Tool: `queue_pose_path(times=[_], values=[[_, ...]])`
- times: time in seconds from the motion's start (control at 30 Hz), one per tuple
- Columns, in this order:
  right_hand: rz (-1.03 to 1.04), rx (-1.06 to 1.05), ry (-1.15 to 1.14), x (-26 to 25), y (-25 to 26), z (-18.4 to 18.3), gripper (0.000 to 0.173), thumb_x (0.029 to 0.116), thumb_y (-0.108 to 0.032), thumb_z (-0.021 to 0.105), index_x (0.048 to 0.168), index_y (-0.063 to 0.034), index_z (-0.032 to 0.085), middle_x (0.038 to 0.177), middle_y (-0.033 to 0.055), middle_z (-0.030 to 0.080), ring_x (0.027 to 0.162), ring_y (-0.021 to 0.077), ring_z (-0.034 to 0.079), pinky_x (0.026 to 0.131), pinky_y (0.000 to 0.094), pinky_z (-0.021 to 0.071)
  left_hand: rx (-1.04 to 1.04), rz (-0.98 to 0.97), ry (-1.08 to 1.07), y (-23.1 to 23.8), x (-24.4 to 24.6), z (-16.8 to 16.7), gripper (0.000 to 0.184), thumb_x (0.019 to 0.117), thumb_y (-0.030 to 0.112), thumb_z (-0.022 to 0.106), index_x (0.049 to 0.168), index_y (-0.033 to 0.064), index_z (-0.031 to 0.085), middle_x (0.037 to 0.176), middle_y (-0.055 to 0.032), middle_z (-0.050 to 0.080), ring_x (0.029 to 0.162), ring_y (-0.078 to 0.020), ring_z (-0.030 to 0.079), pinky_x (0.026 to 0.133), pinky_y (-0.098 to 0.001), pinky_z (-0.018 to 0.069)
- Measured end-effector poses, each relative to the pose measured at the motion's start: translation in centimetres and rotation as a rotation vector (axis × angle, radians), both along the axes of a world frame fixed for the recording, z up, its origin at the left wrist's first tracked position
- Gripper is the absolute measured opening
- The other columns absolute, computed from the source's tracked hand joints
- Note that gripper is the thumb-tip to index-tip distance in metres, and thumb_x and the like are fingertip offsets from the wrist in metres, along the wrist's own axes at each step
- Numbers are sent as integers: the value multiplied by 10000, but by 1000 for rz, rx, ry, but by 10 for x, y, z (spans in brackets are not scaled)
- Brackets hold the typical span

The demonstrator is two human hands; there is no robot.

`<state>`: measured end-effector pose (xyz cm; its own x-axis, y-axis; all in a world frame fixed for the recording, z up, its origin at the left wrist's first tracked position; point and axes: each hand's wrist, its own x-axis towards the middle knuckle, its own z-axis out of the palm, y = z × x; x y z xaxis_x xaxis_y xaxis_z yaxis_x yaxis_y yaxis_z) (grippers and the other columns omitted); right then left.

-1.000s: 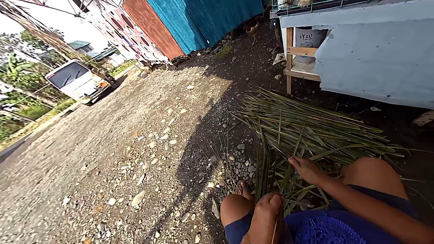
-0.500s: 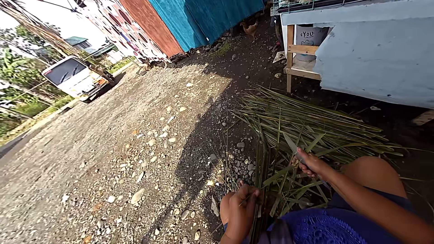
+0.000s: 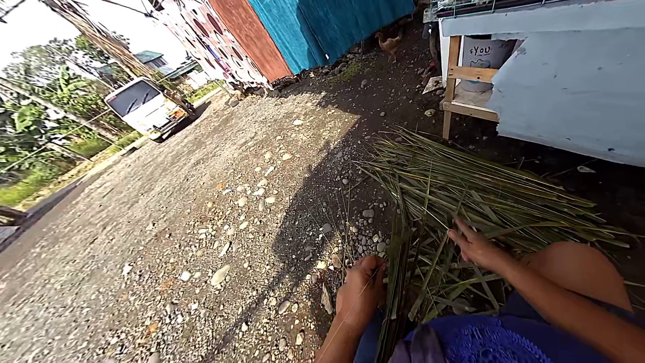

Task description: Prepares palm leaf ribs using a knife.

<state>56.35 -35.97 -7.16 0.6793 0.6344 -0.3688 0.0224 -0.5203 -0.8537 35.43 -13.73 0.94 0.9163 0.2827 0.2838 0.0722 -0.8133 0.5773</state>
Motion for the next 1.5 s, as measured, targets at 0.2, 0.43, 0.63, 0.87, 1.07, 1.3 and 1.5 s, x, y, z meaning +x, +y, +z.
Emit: queue_pose_path(times=[0.2, 0.43, 0.63, 0.87, 1.07, 1.3, 1.5], values=[[308, 193, -115, -43, -1, 32, 569, 1113, -418, 369, 1603, -133, 321, 793, 136, 615, 611, 229, 595, 665, 420, 551, 397, -241, -4, -17, 21, -3, 120, 955, 21, 593, 945, 20, 713, 989, -145, 740, 946, -278, 745, 856, -402, 613], [467, 80, -337, -63, 1, 48, 475, 1128, -370, 354, 1436, -63, 547, 968, 227, 701, 882, 393, 698, 845, 559, 549, 562, -362, -4, -32, 24, 7, 105, 844, -37, 669, 935, 14, 685, 1037, -186, 732, 978, -370, 737, 795, -466, 624], [439, -123, -285, -48, 11, 27, 528, 1125, -434, 323, 1442, -78, 550, 1102, 237, 700, 1073, 410, 679, 951, 595, 509, 631, -363, -82, -36, 13, 8, 107, 873, 1, 647, 951, 46, 706, 1063, -129, 747, 970, -294, 749, 811, -385, 626], [261, -233, -166, -9, 8, -68, 565, 1126, -422, 321, 1340, 7, 621, 1164, 271, 682, 1098, 421, 667, 1002, 601, 479, 517, -286, -159, -35, -5, 1, 93, 926, 73, 626, 880, 79, 707, 981, -84, 759, 924, -196, 753, 808, -305, 617], [103, -368, 103, 6, -10, -73, 611, 1116, -494, 269, 1353, -25, 580, 973, 220, 654, 765, 316, 648, 749, 472, 542, 285, -143, -145, -22, -14, 2, 142, 940, 82, 604, 871, 63, 728, 953, -50, 765, 881, -103, 743, 813, -239, 606], [226, 201, 130, -32, -3, 23, 539, 1134, -403, 228, 1478, -89, 498, 694, 53, 598, 494, 140, 536, 499, 296, 480, 301, -150, -73, -34, 1, -8, 103, 899, 58, 649, 894, 39, 749, 941, -83, 770, 856, -172, 759, 793, -301, 617], [393, 436, -107, -66, 10, 33, 558, 1117, -445, 269, 1163, -30, 639, 681, 43, 581, 524, 120, 542, 527, 295, 488, 291, -326, -108, -52, 14, -11, 107, 929, 12, 606, 852, 18, 679, 930, -135, 737, 905, -231, 746, 848, -338, 612]])
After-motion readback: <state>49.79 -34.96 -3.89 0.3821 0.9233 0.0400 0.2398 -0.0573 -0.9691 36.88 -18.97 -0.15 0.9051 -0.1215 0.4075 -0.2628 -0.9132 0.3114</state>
